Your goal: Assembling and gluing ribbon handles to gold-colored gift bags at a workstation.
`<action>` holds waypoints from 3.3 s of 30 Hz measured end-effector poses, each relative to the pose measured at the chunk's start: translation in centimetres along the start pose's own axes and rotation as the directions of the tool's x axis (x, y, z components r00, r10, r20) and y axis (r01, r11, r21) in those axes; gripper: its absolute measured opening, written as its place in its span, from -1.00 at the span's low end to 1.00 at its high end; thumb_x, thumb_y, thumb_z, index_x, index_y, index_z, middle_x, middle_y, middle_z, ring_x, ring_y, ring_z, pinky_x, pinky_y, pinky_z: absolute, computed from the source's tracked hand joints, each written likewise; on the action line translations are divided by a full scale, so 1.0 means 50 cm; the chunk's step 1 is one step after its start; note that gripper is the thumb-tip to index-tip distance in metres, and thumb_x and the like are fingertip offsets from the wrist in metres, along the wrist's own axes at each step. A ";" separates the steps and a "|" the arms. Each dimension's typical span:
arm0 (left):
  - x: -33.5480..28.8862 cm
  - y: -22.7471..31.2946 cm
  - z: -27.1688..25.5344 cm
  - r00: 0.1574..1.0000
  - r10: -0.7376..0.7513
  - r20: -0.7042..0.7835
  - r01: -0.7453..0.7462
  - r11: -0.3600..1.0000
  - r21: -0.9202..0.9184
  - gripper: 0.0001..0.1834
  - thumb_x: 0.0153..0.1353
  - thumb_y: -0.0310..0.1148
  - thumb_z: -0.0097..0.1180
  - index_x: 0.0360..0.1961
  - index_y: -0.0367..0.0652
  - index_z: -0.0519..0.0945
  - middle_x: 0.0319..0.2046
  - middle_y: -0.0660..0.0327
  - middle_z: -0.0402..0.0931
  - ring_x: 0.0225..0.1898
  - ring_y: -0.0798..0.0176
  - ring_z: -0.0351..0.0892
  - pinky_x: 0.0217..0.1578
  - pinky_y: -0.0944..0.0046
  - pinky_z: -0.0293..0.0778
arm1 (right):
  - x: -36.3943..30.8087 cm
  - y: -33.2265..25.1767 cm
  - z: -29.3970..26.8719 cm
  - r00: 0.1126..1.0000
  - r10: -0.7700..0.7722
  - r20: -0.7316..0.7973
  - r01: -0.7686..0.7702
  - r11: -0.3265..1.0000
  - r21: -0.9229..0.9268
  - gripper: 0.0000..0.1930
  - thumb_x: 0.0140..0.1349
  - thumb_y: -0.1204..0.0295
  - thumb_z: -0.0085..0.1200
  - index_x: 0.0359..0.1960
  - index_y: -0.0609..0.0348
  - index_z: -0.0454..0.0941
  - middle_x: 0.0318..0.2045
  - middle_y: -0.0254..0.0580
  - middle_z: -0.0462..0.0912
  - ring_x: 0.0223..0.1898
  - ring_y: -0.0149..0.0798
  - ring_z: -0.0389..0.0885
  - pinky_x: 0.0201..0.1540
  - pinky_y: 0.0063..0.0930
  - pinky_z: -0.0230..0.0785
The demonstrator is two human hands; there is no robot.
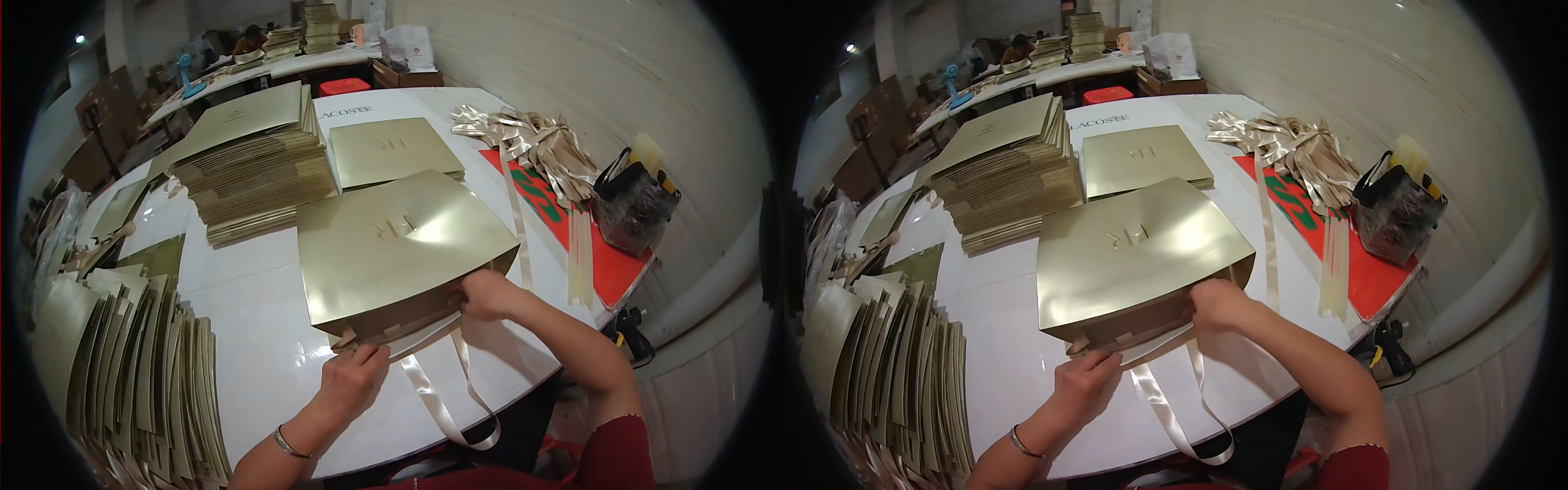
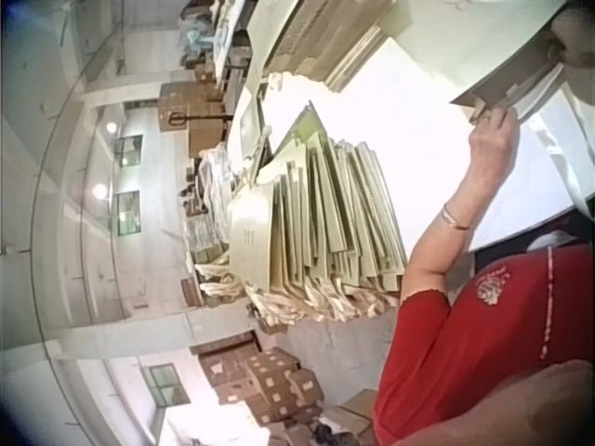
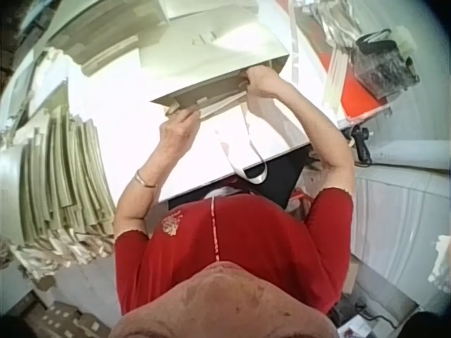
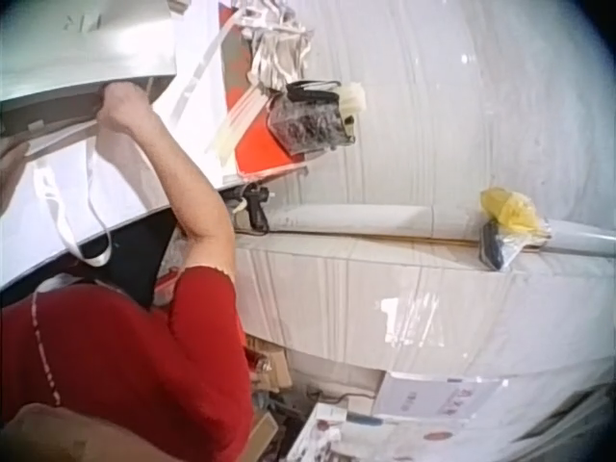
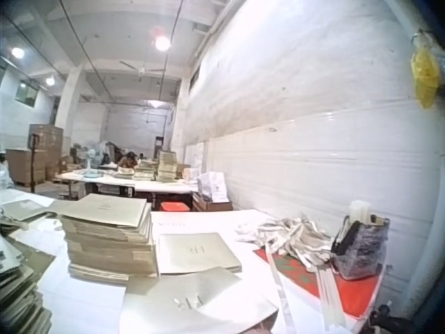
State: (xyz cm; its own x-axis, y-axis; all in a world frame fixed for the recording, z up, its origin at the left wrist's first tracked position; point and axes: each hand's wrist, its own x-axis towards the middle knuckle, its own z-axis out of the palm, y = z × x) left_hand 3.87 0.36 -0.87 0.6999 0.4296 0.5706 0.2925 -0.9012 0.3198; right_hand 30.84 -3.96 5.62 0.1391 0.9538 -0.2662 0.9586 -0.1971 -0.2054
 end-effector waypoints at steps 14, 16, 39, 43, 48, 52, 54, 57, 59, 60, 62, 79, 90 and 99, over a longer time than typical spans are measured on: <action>0.014 0.000 -0.009 0.996 0.077 -0.051 -0.076 0.997 0.024 -0.71 -0.13 -0.50 0.24 -0.29 -0.08 0.57 -0.45 0.29 0.51 -0.56 0.24 0.51 -0.57 0.32 0.43 | -0.039 0.031 0.017 0.970 -0.129 -0.205 0.148 0.986 0.079 -0.74 0.09 0.19 0.09 -0.37 0.12 0.57 -0.39 -0.13 0.59 -0.27 -0.04 0.55 -0.17 -0.13 0.36; 0.020 0.013 -0.015 0.995 0.097 -0.018 -0.095 0.993 0.074 -0.71 -0.09 -0.46 0.22 -0.24 -0.05 0.58 -0.41 0.26 0.50 -0.58 0.23 0.50 -0.58 0.32 0.44 | -0.071 0.065 0.041 0.693 -0.485 -0.533 0.510 0.853 -0.114 -0.82 0.03 0.26 0.14 -0.48 0.08 0.54 -0.45 -0.19 0.51 -0.31 -0.11 0.51 -0.16 -0.20 0.32; 0.138 0.100 0.120 0.915 -0.254 0.314 0.243 0.967 0.073 -0.71 -0.02 -0.25 0.23 -0.26 -0.13 0.62 -0.44 0.08 0.52 -0.39 -0.01 0.56 -0.36 0.02 0.47 | -0.634 0.581 0.245 0.570 0.736 0.365 -0.220 -0.291 0.931 -0.65 0.05 0.35 0.19 -0.15 0.24 0.46 -0.39 -0.07 0.64 -0.43 -0.12 0.66 -0.39 -0.21 0.57; 0.169 0.121 0.153 0.876 -0.424 0.228 0.418 0.905 0.077 -0.76 0.01 -0.27 0.23 -0.32 -0.16 0.64 -0.46 0.01 0.56 -0.38 -0.05 0.57 -0.30 0.04 0.46 | -0.568 0.519 0.340 0.446 0.895 0.031 0.440 -0.249 0.863 -0.60 -0.05 0.54 0.10 -0.10 0.33 0.40 -0.31 -0.04 0.56 -0.29 -0.14 0.58 -0.16 -0.31 0.49; 0.156 0.116 0.166 0.893 -0.426 0.144 0.448 0.873 -0.192 -0.68 -0.01 -0.25 0.23 -0.23 -0.19 0.63 -0.43 -0.02 0.59 -0.37 -0.07 0.57 -0.29 0.05 0.47 | -0.492 0.233 0.243 0.167 0.927 -0.336 0.533 0.201 0.822 -0.46 -0.15 0.62 0.10 0.00 0.35 0.35 -0.20 -0.16 0.53 -0.12 -0.26 0.51 0.04 -0.45 0.32; 0.173 0.125 0.160 0.735 -0.576 0.357 0.674 0.568 -0.472 -0.76 0.14 -0.34 0.13 -0.26 -0.31 0.62 -0.51 0.12 0.60 -0.47 0.30 0.55 -0.39 0.34 0.44 | -0.485 0.081 0.155 0.783 0.560 -0.270 0.320 0.009 0.947 -0.45 -0.14 0.64 0.12 0.01 0.31 0.34 -0.15 -0.12 0.53 -0.07 -0.27 0.51 0.06 -0.44 0.33; 0.166 0.110 0.174 0.716 -0.590 0.374 0.689 0.510 -0.515 -0.76 0.17 -0.36 0.11 -0.27 -0.34 0.62 -0.52 0.14 0.59 -0.46 0.36 0.52 -0.40 0.39 0.42 | -0.451 0.046 0.132 0.947 0.294 -0.132 0.175 -0.126 0.976 -0.46 -0.10 0.62 0.16 0.02 0.28 0.34 -0.14 -0.12 0.53 -0.08 -0.30 0.52 0.04 -0.44 0.37; 0.167 0.122 0.171 0.707 -0.600 0.376 0.687 0.455 -0.566 -0.77 0.19 -0.37 0.10 -0.28 -0.36 0.62 -0.50 0.14 0.60 -0.46 0.41 0.51 -0.38 0.43 0.41 | -0.389 0.021 0.142 0.979 0.183 -0.088 0.100 -0.055 0.993 -0.54 -0.04 0.58 0.21 -0.05 0.27 0.38 -0.20 -0.17 0.56 -0.15 -0.36 0.53 -0.07 -0.45 0.41; 0.167 0.130 0.171 0.717 -0.598 0.358 0.672 0.458 -0.582 -0.77 0.18 -0.36 0.11 -0.29 -0.35 0.62 -0.48 0.12 0.61 -0.45 0.40 0.52 -0.37 0.41 0.42 | -0.354 0.017 0.134 0.978 0.209 -0.007 0.014 -0.032 0.999 -0.60 -0.06 0.59 0.21 -0.12 0.28 0.42 -0.27 -0.18 0.58 -0.24 -0.38 0.55 -0.14 -0.46 0.42; 0.165 0.126 0.172 0.739 -0.584 0.337 0.656 0.507 -0.560 -0.78 0.17 -0.37 0.11 -0.29 -0.33 0.63 -0.46 0.12 0.62 -0.43 0.40 0.53 -0.35 0.41 0.42 | -0.342 0.017 0.128 0.979 0.195 0.065 -0.057 -0.045 0.997 -0.62 -0.06 0.59 0.20 -0.14 0.28 0.43 -0.30 -0.19 0.58 -0.27 -0.38 0.55 -0.15 -0.47 0.43; 0.159 0.113 0.179 0.758 -0.571 0.315 0.638 0.552 -0.537 -0.79 0.17 -0.37 0.12 -0.28 -0.31 0.63 -0.44 0.11 0.63 -0.42 0.40 0.54 -0.34 0.41 0.43 | -0.338 0.023 0.135 0.975 0.211 0.074 -0.066 -0.041 0.997 -0.62 -0.08 0.59 0.20 -0.15 0.29 0.43 -0.31 -0.20 0.58 -0.28 -0.37 0.56 -0.16 -0.47 0.43; -0.012 0.075 -0.020 0.970 -0.142 0.195 0.088 0.961 0.263 -0.81 -0.16 -0.48 0.18 -0.42 -0.15 0.50 -0.36 0.20 0.48 -0.59 0.17 0.50 -0.62 0.27 0.43 | -0.354 0.020 0.112 0.981 0.196 0.001 -0.070 0.343 0.937 -0.56 -0.16 0.50 0.28 -0.16 0.28 0.46 -0.30 -0.25 0.59 -0.27 -0.37 0.57 -0.15 -0.48 0.43; -0.021 0.049 0.005 1.000 0.019 -0.011 -0.019 1.000 0.020 -0.84 -0.16 -0.58 0.20 -0.48 -0.17 0.52 -0.45 0.24 0.49 -0.53 0.20 0.50 -0.57 0.27 0.44 | -0.289 -0.040 0.129 0.967 -0.068 0.245 -0.240 0.068 0.968 -0.60 -0.10 0.68 0.16 -0.15 0.29 0.40 -0.34 -0.20 0.55 -0.26 -0.33 0.57 -0.12 -0.45 0.41; -0.030 0.043 0.004 1.000 -0.003 0.021 0.003 1.000 -0.001 -0.85 -0.14 -0.57 0.19 -0.49 -0.18 0.50 -0.45 0.23 0.48 -0.53 0.19 0.50 -0.56 0.26 0.44 | -0.274 -0.049 0.076 0.977 -0.061 0.205 -0.196 0.124 0.973 -0.69 -0.11 0.60 0.19 -0.25 0.26 0.47 -0.37 -0.27 0.58 -0.29 -0.40 0.56 -0.13 -0.50 0.41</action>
State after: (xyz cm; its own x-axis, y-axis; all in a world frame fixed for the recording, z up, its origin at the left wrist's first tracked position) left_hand 3.59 -2.25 -1.17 0.7125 0.4308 0.5538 0.2938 -0.9000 0.3221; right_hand 25.65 -17.39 6.19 0.0260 0.8974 -0.4404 -0.1496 -0.4321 -0.8893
